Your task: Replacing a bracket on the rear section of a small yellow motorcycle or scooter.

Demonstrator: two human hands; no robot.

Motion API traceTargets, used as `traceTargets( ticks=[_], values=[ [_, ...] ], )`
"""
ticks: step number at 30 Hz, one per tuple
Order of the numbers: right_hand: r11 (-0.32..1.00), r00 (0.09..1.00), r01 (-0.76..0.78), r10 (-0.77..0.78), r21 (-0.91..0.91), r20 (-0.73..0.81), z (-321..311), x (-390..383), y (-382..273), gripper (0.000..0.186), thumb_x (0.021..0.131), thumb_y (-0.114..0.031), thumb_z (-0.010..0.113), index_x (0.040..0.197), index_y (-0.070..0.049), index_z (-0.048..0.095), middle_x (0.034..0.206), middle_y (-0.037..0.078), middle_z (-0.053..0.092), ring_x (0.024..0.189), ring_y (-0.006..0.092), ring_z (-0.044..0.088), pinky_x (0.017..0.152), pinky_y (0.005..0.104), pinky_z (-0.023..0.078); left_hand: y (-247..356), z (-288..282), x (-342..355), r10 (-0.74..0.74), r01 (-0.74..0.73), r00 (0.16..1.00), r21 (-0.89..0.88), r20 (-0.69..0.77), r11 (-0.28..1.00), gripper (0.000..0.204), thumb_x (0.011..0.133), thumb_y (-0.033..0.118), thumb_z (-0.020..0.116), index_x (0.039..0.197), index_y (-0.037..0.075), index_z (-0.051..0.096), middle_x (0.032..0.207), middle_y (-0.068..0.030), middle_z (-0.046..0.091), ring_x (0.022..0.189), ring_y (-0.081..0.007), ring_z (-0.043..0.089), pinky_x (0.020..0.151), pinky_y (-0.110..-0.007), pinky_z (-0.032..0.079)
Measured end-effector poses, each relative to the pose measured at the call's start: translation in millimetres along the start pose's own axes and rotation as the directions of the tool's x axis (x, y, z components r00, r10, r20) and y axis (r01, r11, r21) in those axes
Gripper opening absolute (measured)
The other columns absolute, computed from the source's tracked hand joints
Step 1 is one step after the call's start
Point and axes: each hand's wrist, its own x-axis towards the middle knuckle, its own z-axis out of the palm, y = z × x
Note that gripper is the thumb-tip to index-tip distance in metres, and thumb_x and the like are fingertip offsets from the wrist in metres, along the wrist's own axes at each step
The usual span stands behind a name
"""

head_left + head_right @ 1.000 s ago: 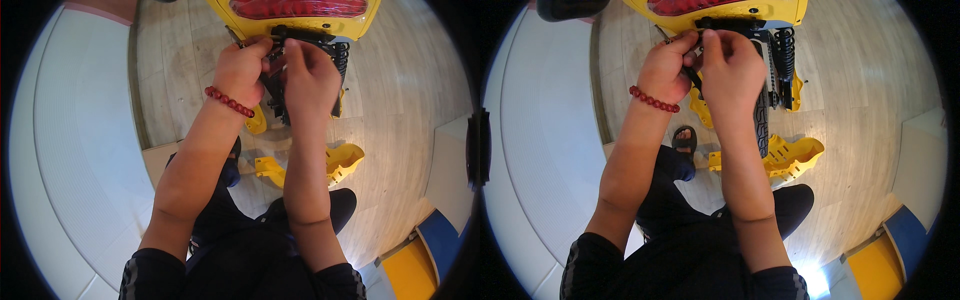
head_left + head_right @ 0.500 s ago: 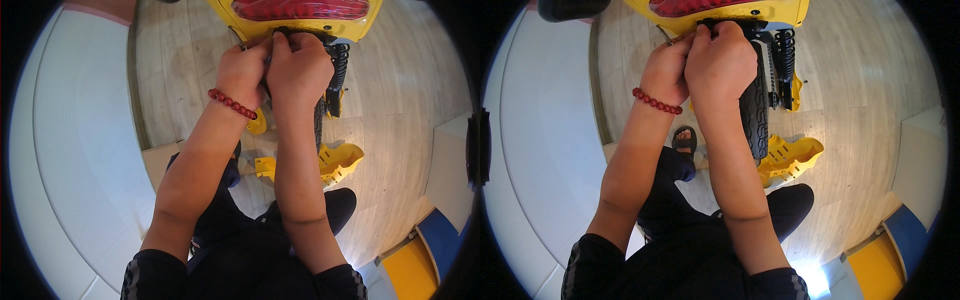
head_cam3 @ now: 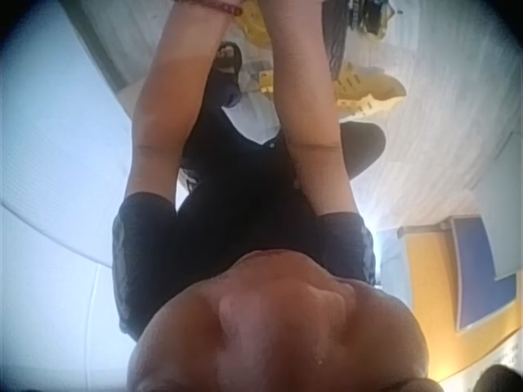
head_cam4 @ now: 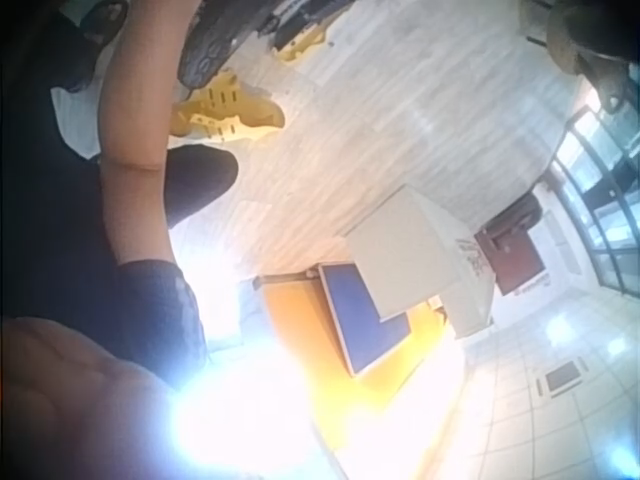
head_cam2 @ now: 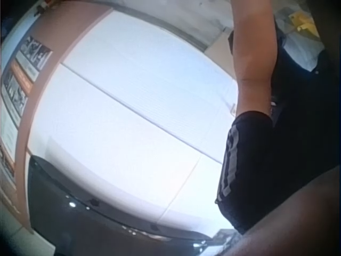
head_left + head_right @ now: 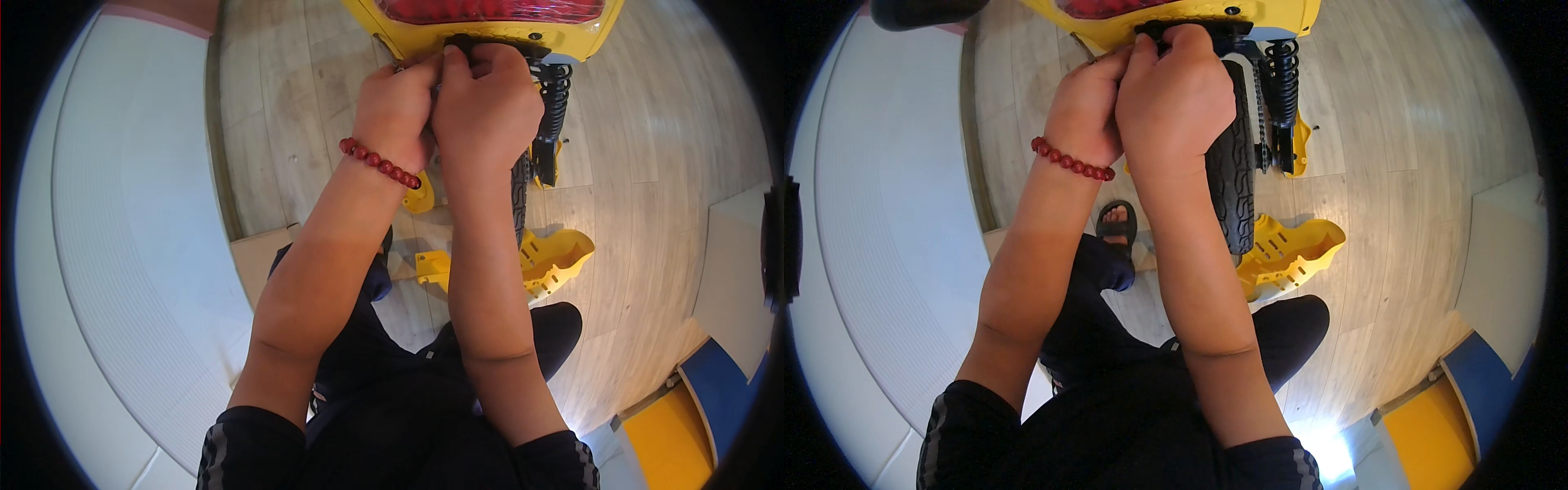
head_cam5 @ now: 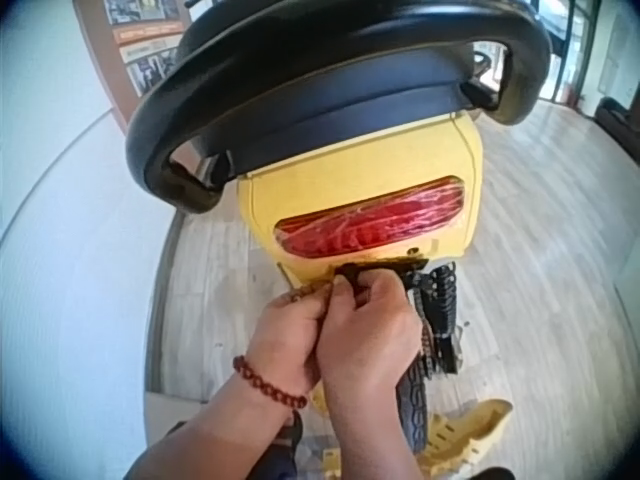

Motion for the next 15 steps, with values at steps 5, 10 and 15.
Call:
traceTargets(
  ticks=[5, 10, 15],
  values=[
    [0.998, 0.997, -0.044, 0.046, -0.038, 0.058, -5.5, -0.6, -1.1, 0.025, 0.076, -0.028, 0.062, 0.073, -0.003, 0.062, 0.065, 0.017, 0.061, 0.064, 0.0341, 0.061, 0.059, 0.0406, 0.049, -3.6, -7.3, 4.4, -0.007, 0.008, 1.000, 0.050, -0.027, 0.999, 0.027, 0.076, 0.008, 0.064, 0.099, -0.004, 0.054, 0.090, -0.0094, 0.060, 0.076, -0.0188, 0.058, 0.064, -0.031, 0.046],
    [0.999, 0.997, -0.014, 0.018, -0.046, 0.080, -3.1, -1.4, -2.0, 0.025, 0.075, -0.028, 0.062, 0.077, -0.004, 0.062, 0.065, 0.016, 0.061, 0.063, 0.0334, 0.061, 0.057, 0.0399, 0.049, -3.2, -6.2, 5.7, -0.011, 0.011, 1.000, -0.002, 0.024, 1.000, 0.026, 0.078, 0.007, 0.062, 0.099, -0.005, 0.053, 0.092, -0.0106, 0.059, 0.079, -0.0199, 0.059, 0.066, -0.031, 0.048],
    [1.000, 1.000, 0.012, -0.011, 0.029, -0.028, 1.9, -4.0, 0.6, 0.024, 0.077, -0.027, 0.060, 0.076, -0.003, 0.062, 0.064, 0.016, 0.061, 0.061, 0.0337, 0.061, 0.056, 0.0405, 0.049, -5.3, -6.7, 8.8, 0.013, -0.012, 1.000, -0.016, 0.027, 1.000, 0.027, 0.079, 0.006, 0.061, 0.101, -0.007, 0.051, 0.094, -0.0118, 0.058, 0.082, -0.0206, 0.059, 0.068, -0.031, 0.050]
  ],
)
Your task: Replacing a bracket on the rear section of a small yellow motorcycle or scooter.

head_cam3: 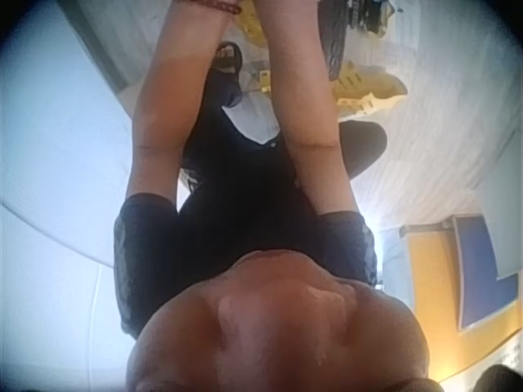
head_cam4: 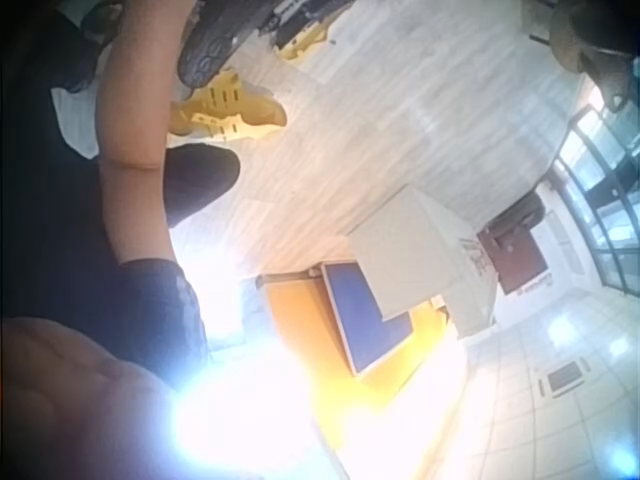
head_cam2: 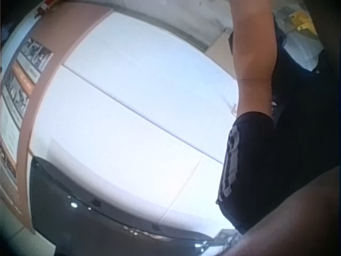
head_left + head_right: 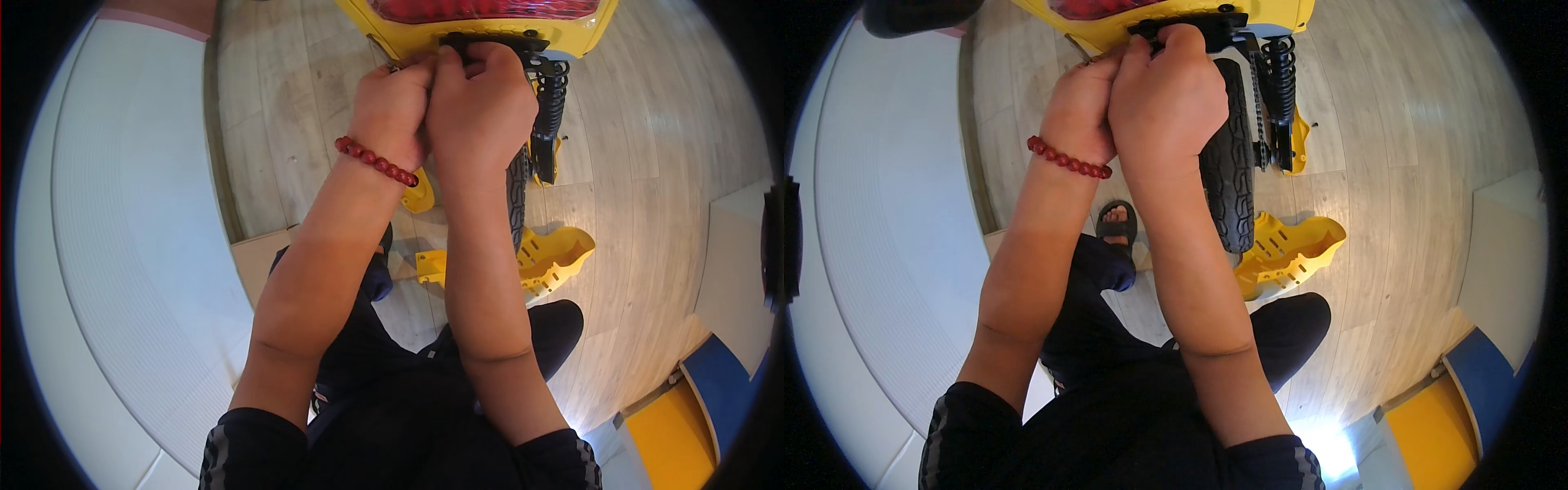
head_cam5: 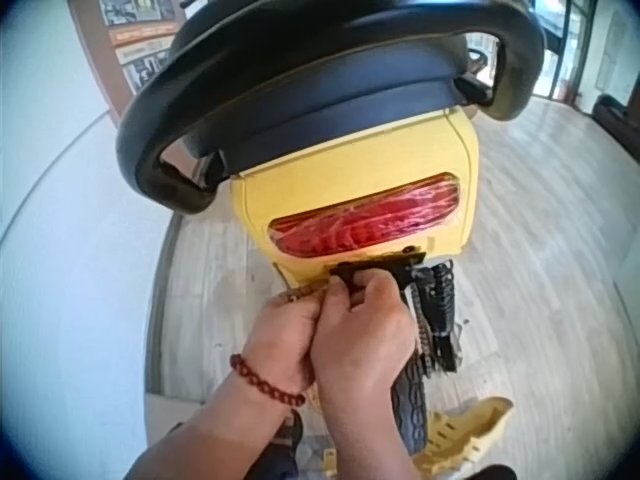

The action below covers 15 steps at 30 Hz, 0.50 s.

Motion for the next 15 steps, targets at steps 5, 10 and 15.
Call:
traceTargets(
  ticks=[5, 10, 15],
  values=[
    [0.987, 0.979, -0.128, 0.142, -0.101, 0.149, -11.6, 3.6, -8.4, 0.029, 0.077, -0.028, 0.061, 0.080, 0.000, 0.065, 0.066, 0.012, 0.063, 0.064, 0.0286, 0.063, 0.062, 0.0353, 0.049, 1.4, -4.8, 2.7, -0.035, 0.035, 0.999, -0.013, 0.026, 0.999, 0.026, 0.079, 0.002, 0.060, 0.102, -0.007, 0.051, 0.096, -0.0134, 0.058, 0.083, -0.0211, 0.059, 0.067, -0.032, 0.050],
    [0.991, 0.985, -0.097, 0.109, -0.096, 0.132, -8.8, 5.6, -8.7, 0.029, 0.077, -0.028, 0.061, 0.081, 0.000, 0.065, 0.068, 0.013, 0.064, 0.066, 0.0282, 0.063, 0.064, 0.0359, 0.049, 3.4, 0.0, -0.1, -0.040, 0.040, 0.999, -0.046, 0.019, 0.998, 0.027, 0.078, 0.001, 0.060, 0.101, -0.009, 0.051, 0.095, -0.0132, 0.059, 0.081, -0.0213, 0.059, 0.067, -0.032, 0.050],
    [0.999, 0.999, -0.037, 0.037, 0.004, 0.037, -2.1, 1.7, 0.5, 0.025, 0.076, -0.028, 0.062, 0.079, -0.003, 0.060, 0.064, 0.015, 0.061, 0.064, 0.0329, 0.062, 0.059, 0.0401, 0.049, 4.3, 1.0, -0.8, -0.047, 0.048, 0.999, -0.052, 0.027, 0.997, 0.027, 0.079, 0.002, 0.059, 0.102, -0.010, 0.052, 0.094, -0.0131, 0.060, 0.078, -0.0206, 0.059, 0.065, -0.032, 0.049]
  ],
)
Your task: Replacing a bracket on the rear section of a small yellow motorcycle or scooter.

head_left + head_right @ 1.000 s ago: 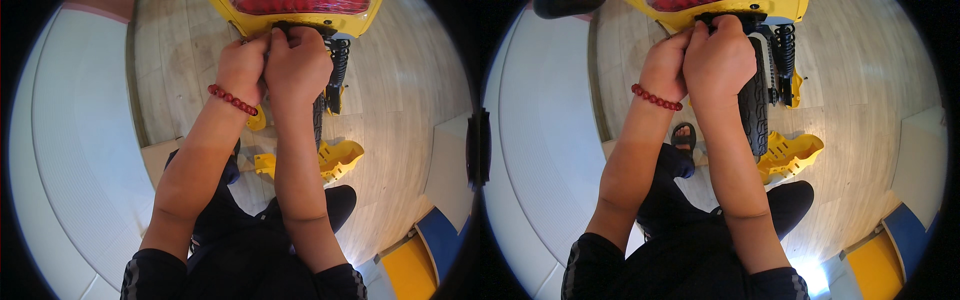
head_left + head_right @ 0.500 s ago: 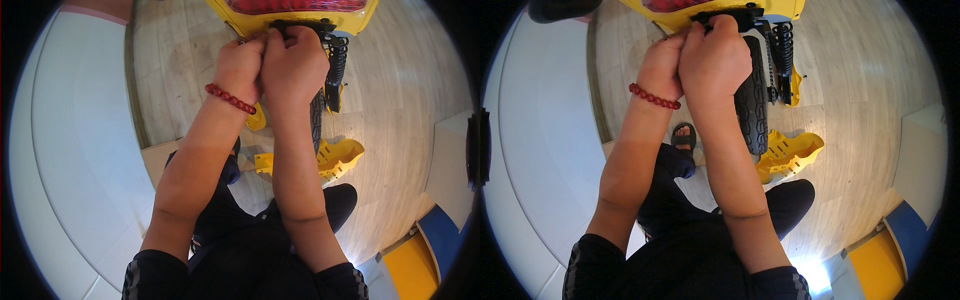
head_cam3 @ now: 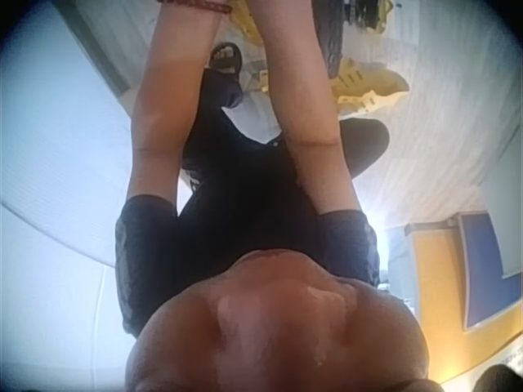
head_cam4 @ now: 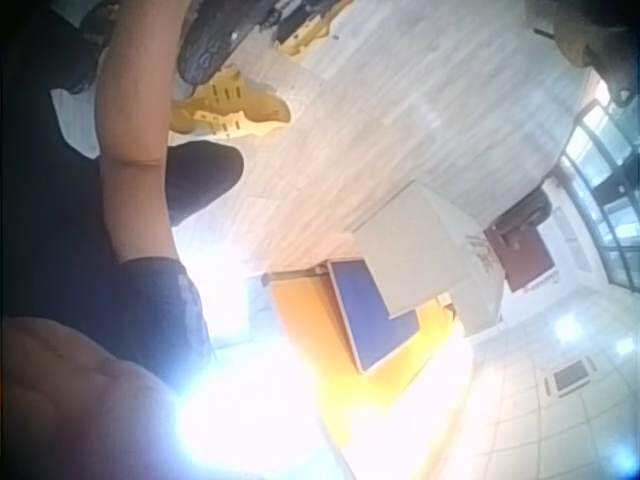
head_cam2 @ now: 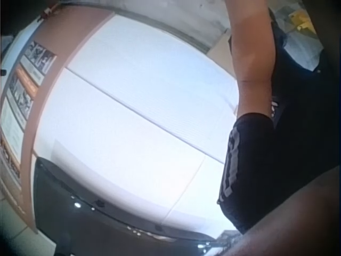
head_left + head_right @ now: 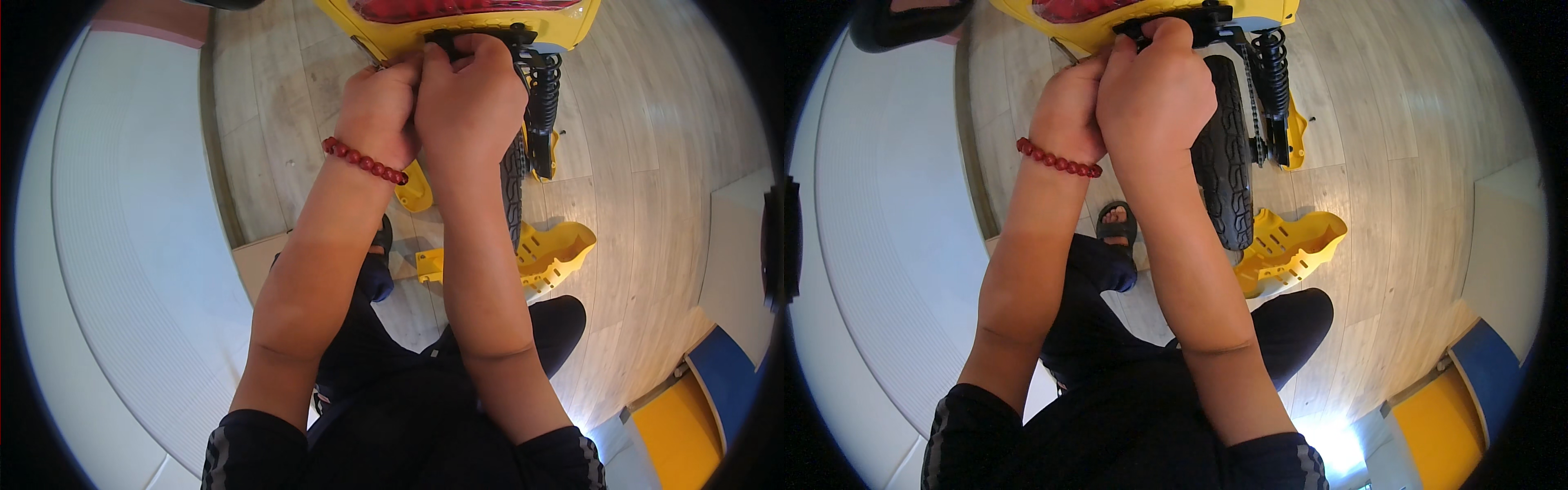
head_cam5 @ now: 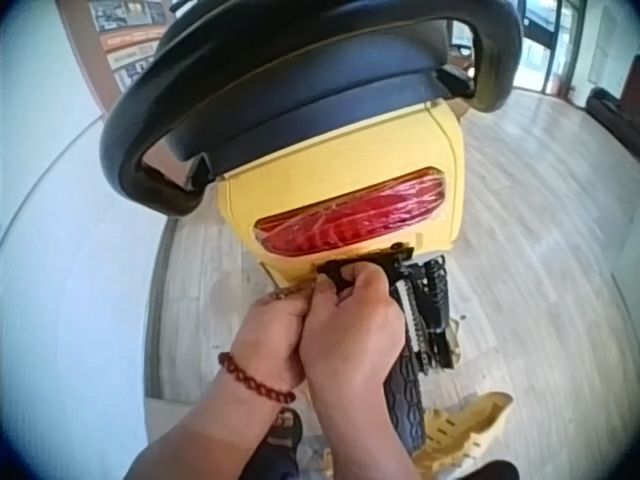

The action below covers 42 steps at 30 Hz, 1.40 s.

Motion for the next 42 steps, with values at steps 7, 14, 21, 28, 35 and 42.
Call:
traceTargets(
  ticks=[7, 14, 21, 28, 35, 42],
  values=[
    [0.990, 0.982, -0.084, 0.101, -0.111, 0.160, -10.1, 1.7, -5.7, 0.028, 0.075, -0.027, 0.065, 0.084, 0.001, 0.064, 0.065, 0.013, 0.063, 0.063, 0.0268, 0.063, 0.060, 0.0341, 0.049, -0.8, -1.8, -0.3, 0.009, -0.010, 1.000, 0.031, 0.016, 0.999, 0.023, 0.080, 0.002, 0.058, 0.100, -0.008, 0.054, 0.092, -0.0116, 0.060, 0.072, -0.0184, 0.058, 0.060, -0.030, 0.048],
    [1.000, 1.000, -0.004, 0.004, -0.005, -0.021, 0.7, -1.5, 2.9, 0.028, 0.076, -0.027, 0.064, 0.081, 0.001, 0.064, 0.064, 0.013, 0.063, 0.060, 0.0271, 0.063, 0.059, 0.0337, 0.049, -1.3, 7.8, -4.8, 0.030, -0.030, 0.999, 0.003, -0.036, 1.000, 0.021, 0.081, 0.001, 0.057, 0.100, -0.006, 0.055, 0.090, -0.0108, 0.060, 0.071, -0.0177, 0.059, 0.059, -0.028, 0.048],
    [0.998, 0.995, -0.060, 0.061, -0.019, 0.076, -5.1, -2.5, -2.3, 0.025, 0.077, -0.026, 0.062, 0.077, -0.001, 0.063, 0.063, 0.014, 0.062, 0.060, 0.0294, 0.062, 0.057, 0.0362, 0.049, 2.2, 3.2, -4.7, 0.021, -0.013, 0.997, 0.123, -0.069, 0.992, 0.023, 0.080, 0.001, 0.059, 0.102, -0.005, 0.053, 0.089, -0.0099, 0.060, 0.069, -0.0174, 0.058, 0.055, -0.028, 0.047],
    [0.999, 0.999, 0.015, -0.013, 0.051, -0.037, 1.6, -3.6, 0.7, 0.021, 0.076, -0.023, 0.061, 0.084, -0.004, 0.059, 0.061, 0.013, 0.060, 0.060, 0.0320, 0.061, 0.054, 0.0396, 0.048, -1.3, 5.5, -2.3, 0.019, -0.019, 1.000, -0.001, -0.021, 1.000, 0.022, 0.079, 0.002, 0.060, 0.098, -0.004, 0.054, 0.089, -0.0093, 0.060, 0.070, -0.0157, 0.058, 0.059, -0.027, 0.048],
    [0.953, 0.986, -0.054, 0.098, 0.297, -0.135, -20.5, -4.0, 11.0, 0.029, 0.074, -0.020, 0.070, 0.092, 0.000, 0.060, 0.071, 0.007, 0.061, 0.064, 0.0152, 0.058, 0.060, 0.0278, 0.046, 4.9, 4.7, -7.3, -0.001, 0.008, 0.999, 0.133, -0.052, 0.991, 0.017, 0.085, 0.008, 0.056, 0.101, 0.001, 0.054, 0.088, -0.0055, 0.058, 0.056, -0.0078, 0.046, 0.070, -0.026, 0.048],
    [0.936, 0.985, 0.150, -0.112, 0.320, -0.135, -34.5, 30.1, 59.3, 0.035, 0.078, -0.013, 0.066, 0.108, 0.002, 0.055, 0.094, 0.008, 0.061, 0.075, 0.0117, 0.058, 0.065, 0.0239, 0.047, 3.1, 5.1, -7.4, 0.003, 0.004, 0.999, 0.144, -0.047, 0.990, 0.012, 0.086, 0.007, 0.055, 0.095, 0.000, 0.054, 0.079, -0.0048, 0.054, 0.049, -0.0056, 0.037, 0.072, -0.027, 0.047]
  ],
)
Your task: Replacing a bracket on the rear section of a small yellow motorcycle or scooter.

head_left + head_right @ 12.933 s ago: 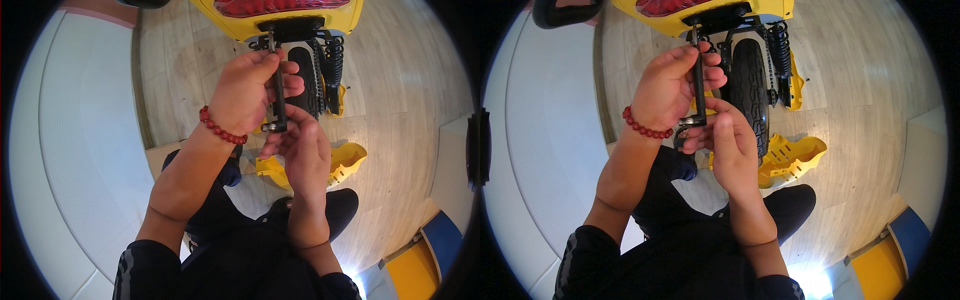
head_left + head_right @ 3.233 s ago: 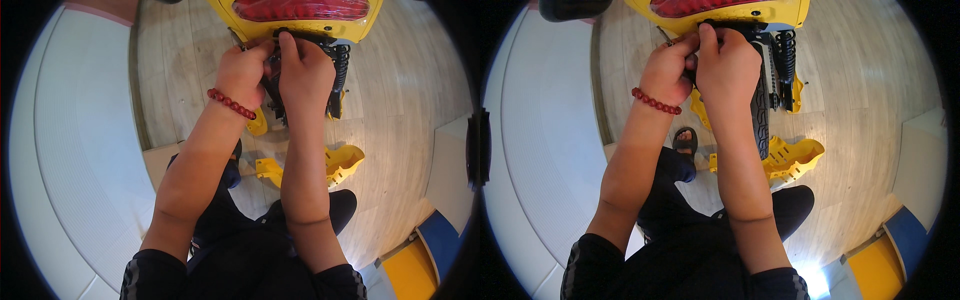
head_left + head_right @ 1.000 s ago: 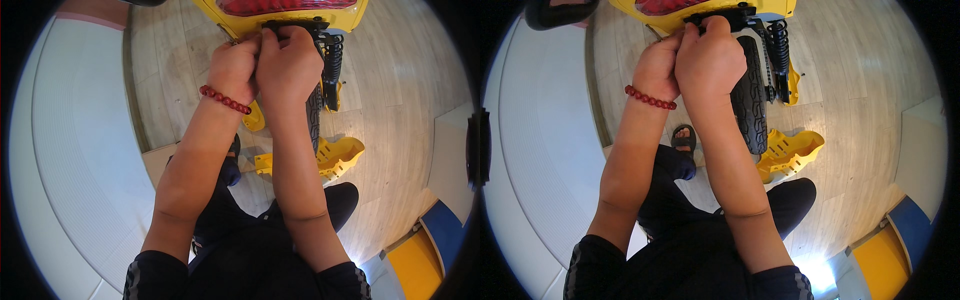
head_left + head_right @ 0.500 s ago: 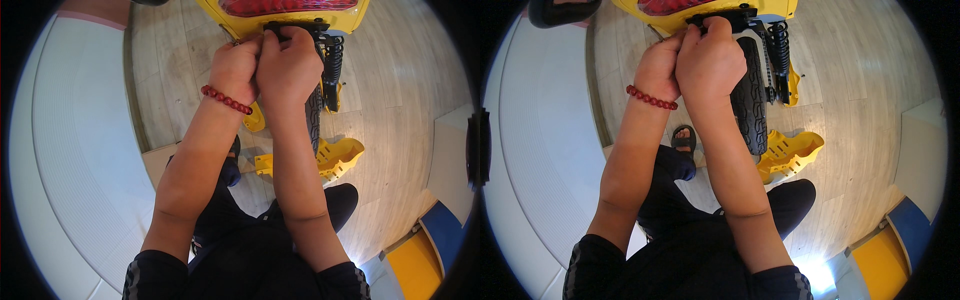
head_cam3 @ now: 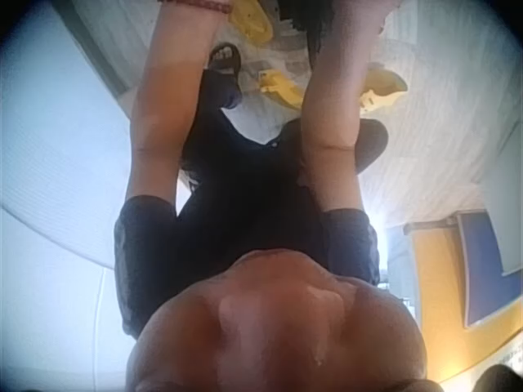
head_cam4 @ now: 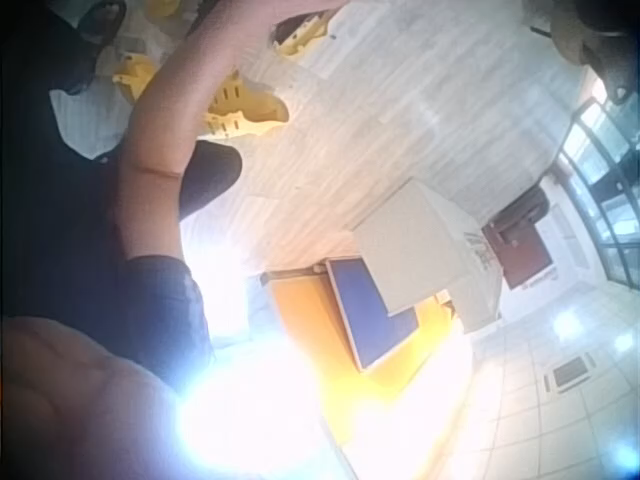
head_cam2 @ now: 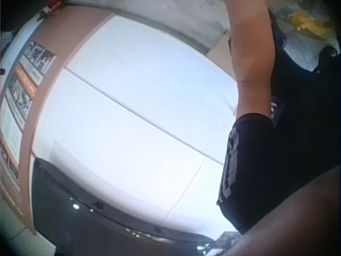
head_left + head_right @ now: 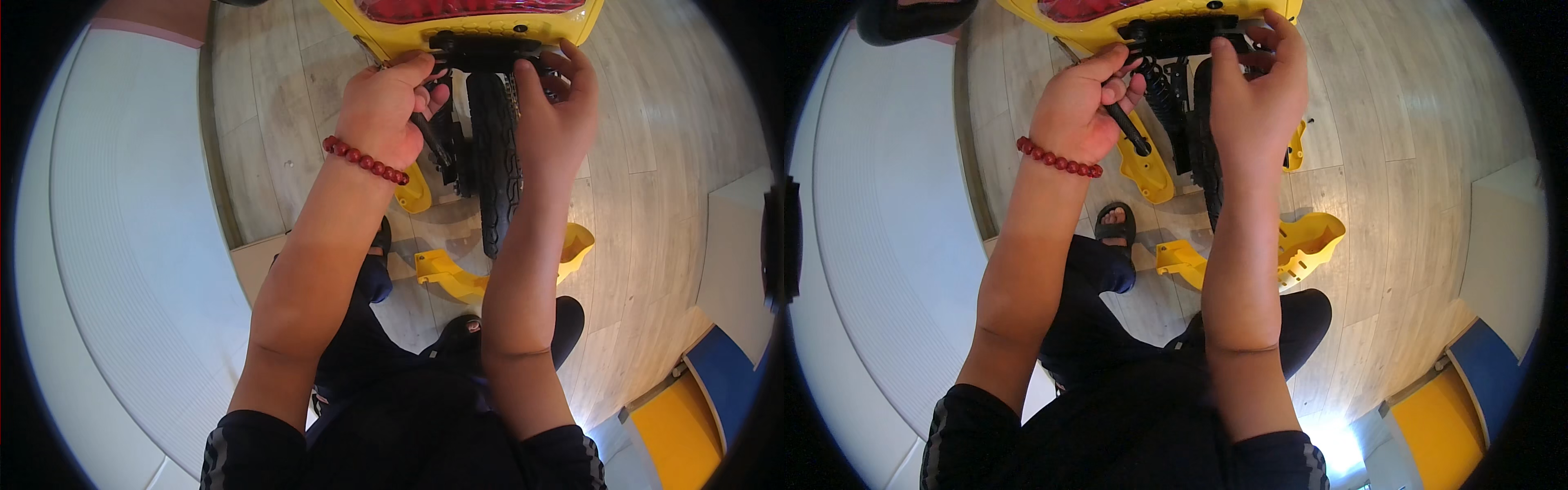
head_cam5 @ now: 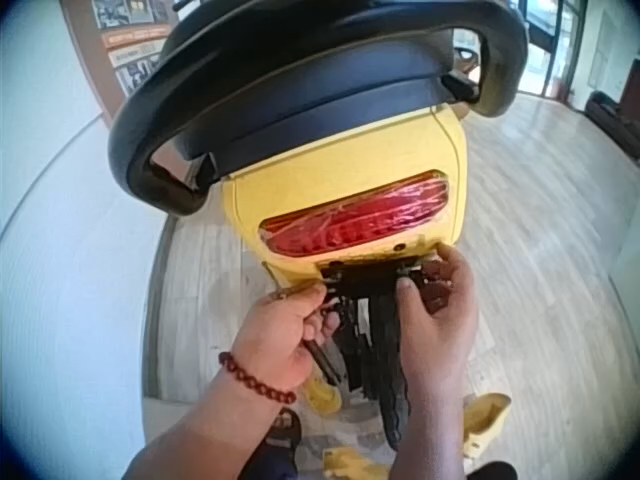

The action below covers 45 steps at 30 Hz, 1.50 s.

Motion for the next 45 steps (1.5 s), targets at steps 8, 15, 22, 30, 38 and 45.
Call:
traceTargets(
  ticks=[8, 15, 22, 30, 38, 45],
  values=[
    [0.938, 0.933, -0.318, 0.284, 0.137, 0.222, -7.1, 7.5, -4.8, 0.029, 0.077, -0.010, 0.066, 0.102, 0.000, 0.059, 0.086, 0.007, 0.063, 0.073, 0.0090, 0.058, 0.065, 0.0214, 0.046, 1.7, -1.8, 0.0, -0.004, 0.004, 1.000, -0.007, 0.014, 1.000, 0.012, 0.085, 0.005, 0.056, 0.095, -0.001, 0.055, 0.080, -0.0049, 0.055, 0.048, -0.0053, 0.037, 0.074, -0.028, 0.047],
    [0.943, 0.954, -0.253, 0.204, 0.217, 0.221, -4.3, 9.4, -7.2, 0.029, 0.080, -0.009, 0.063, 0.107, 0.002, 0.058, 0.087, 0.003, 0.060, 0.077, 0.0072, 0.056, 0.068, 0.0210, 0.046, 2.1, -2.5, -0.3, 0.006, -0.006, 0.999, -0.001, 0.034, 1.000, 0.012, 0.085, 0.007, 0.056, 0.095, -0.001, 0.055, 0.079, -0.0048, 0.055, 0.048, -0.0053, 0.037, 0.075, -0.028, 0.047],
    [0.963, 0.956, -0.154, 0.089, 0.220, 0.279, -7.0, 12.8, 0.1, 0.026, 0.082, -0.006, 0.061, 0.106, 0.003, 0.056, 0.091, 0.004, 0.059, 0.081, 0.0083, 0.056, 0.072, 0.0209, 0.045, 2.2, -3.4, 0.0, -0.005, 0.004, 0.999, 0.017, 0.035, 1.000, 0.013, 0.085, 0.007, 0.056, 0.095, -0.001, 0.055, 0.080, -0.0052, 0.055, 0.048, -0.0059, 0.038, 0.076, -0.029, 0.047],
    [0.966, 0.957, -0.114, 0.043, 0.234, 0.286, -7.9, 7.5, -1.1, 0.023, 0.084, -0.003, 0.055, 0.106, 0.005, 0.055, 0.091, 0.006, 0.060, 0.080, 0.0094, 0.056, 0.074, 0.0218, 0.046, -8.2, 6.5, -9.4, 0.190, -0.177, 0.981, 0.210, -0.041, 0.961, 0.018, 0.083, 0.011, 0.060, 0.096, 0.000, 0.055, 0.079, -0.0041, 0.055, 0.050, -0.0074, 0.041, 0.067, -0.029, 0.051],
    [0.959, 0.967, -0.078, 0.006, 0.272, 0.255, -6.0, 13.6, 1.0, 0.019, 0.082, -0.006, 0.059, 0.099, 0.003, 0.058, 0.083, 0.006, 0.063, 0.073, 0.0087, 0.058, 0.067, 0.0220, 0.046, -22.0, 11.3, -7.5, 0.648, -0.513, 0.762, 0.614, 0.003, 0.600, 0.020, 0.075, 0.019, 0.070, 0.084, 0.003, 0.062, 0.076, -0.0017, 0.059, 0.061, -0.0096, 0.055, 0.060, -0.025, 0.048],
    [0.966, 0.928, -0.156, 0.072, 0.206, 0.365, -7.7, 22.5, -4.1, 0.023, 0.083, -0.008, 0.058, 0.103, 0.004, 0.057, 0.086, 0.008, 0.063, 0.074, 0.0114, 0.061, 0.067, 0.0231, 0.048, -17.9, 17.0, 1.3, 0.826, -0.539, 0.523, 0.832, 0.209, 0.131, 0.021, 0.068, 0.018, 0.071, 0.075, 0.001, 0.061, 0.070, -0.0120, 0.060, 0.067, -0.0276, 0.059, 0.061, -0.036, 0.048]
  ],
)
